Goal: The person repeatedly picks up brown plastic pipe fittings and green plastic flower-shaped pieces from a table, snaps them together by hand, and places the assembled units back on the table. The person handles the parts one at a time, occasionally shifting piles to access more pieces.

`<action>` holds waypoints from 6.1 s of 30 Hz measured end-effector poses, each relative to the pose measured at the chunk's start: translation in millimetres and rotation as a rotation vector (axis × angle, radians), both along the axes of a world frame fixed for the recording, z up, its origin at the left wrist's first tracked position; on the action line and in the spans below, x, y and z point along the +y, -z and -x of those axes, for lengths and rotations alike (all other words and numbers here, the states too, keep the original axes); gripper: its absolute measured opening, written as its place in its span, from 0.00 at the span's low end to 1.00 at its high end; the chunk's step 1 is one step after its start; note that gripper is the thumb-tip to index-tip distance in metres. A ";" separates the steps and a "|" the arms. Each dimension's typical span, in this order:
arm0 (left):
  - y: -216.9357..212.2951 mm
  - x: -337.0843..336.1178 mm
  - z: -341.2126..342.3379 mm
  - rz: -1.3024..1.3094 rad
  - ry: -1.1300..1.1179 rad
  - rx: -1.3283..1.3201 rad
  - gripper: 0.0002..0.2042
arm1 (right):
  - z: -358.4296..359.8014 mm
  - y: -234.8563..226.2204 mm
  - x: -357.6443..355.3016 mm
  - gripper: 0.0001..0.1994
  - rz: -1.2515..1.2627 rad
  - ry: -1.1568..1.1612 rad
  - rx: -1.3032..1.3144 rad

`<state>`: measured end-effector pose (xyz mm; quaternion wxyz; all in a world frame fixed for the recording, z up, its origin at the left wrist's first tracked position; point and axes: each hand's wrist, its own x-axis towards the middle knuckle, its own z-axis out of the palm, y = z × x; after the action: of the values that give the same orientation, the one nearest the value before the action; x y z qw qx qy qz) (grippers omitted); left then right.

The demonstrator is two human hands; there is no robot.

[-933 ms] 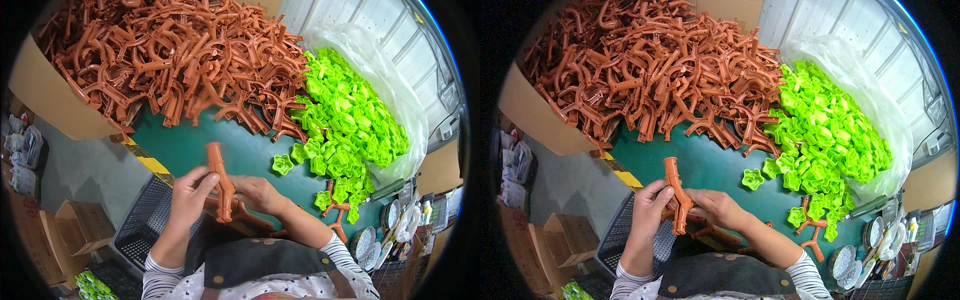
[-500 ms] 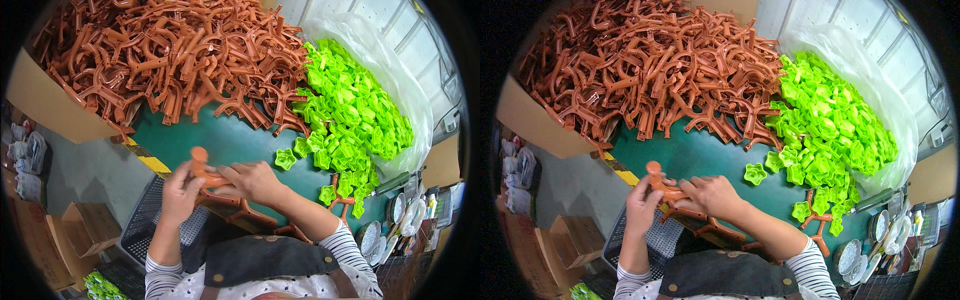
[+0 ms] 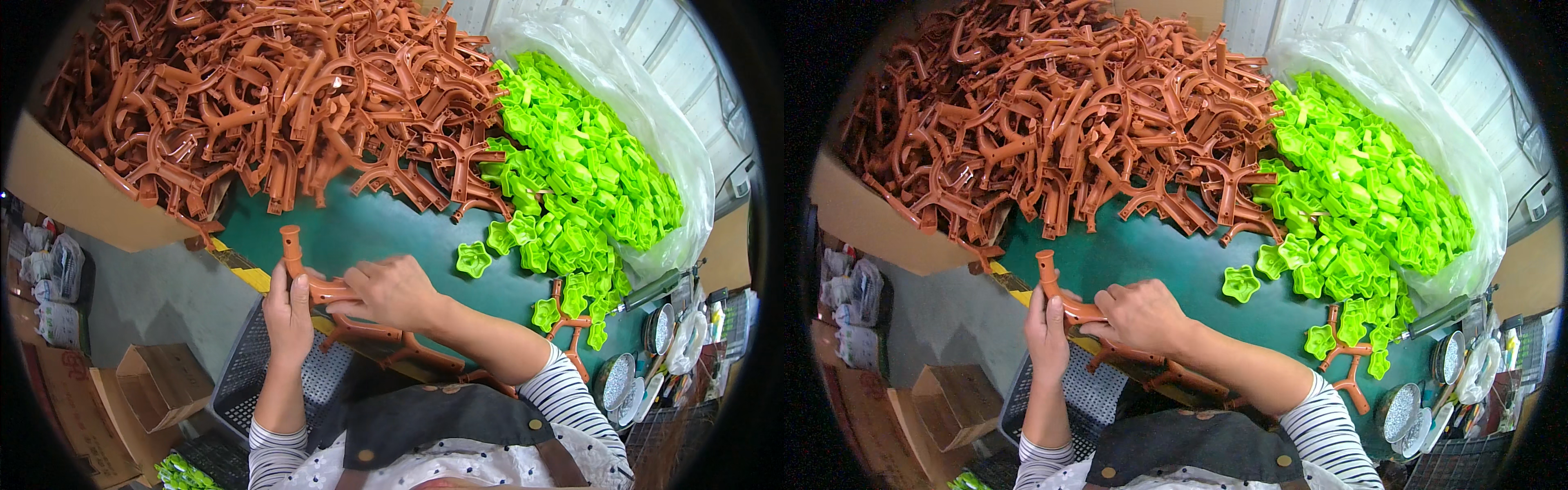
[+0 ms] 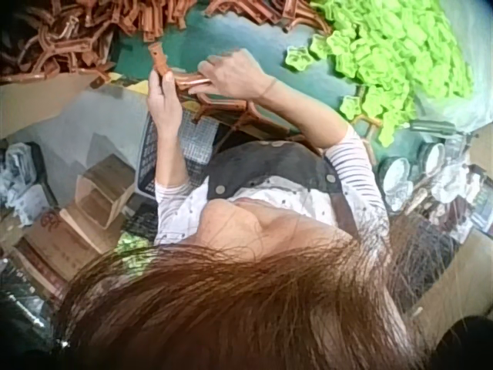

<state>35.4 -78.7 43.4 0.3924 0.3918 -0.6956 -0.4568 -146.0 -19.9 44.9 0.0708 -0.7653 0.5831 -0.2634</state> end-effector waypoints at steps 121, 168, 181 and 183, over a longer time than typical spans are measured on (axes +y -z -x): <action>-21.4 -175.5 97.0 1.253 -0.144 -0.302 0.11 | 50.7 54.9 -40.2 0.23 0.286 0.297 -0.171; 7.4 26.4 93.1 -0.448 0.489 0.578 0.19 | 93.6 16.8 78.0 0.16 -0.332 0.134 -1.091; 16.4 51.8 75.2 -0.332 0.649 -0.056 0.09 | 91.0 -4.9 103.4 0.33 -0.775 -0.039 -0.768; 25.2 57.9 75.0 -0.487 0.612 0.021 0.08 | 88.2 -5.1 106.0 0.30 -0.826 0.002 -0.921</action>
<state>-39.6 -20.8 18.2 0.1406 0.2429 -0.6477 -0.7083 -234.2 86.2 49.9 0.6054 -0.4818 0.5472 -0.3193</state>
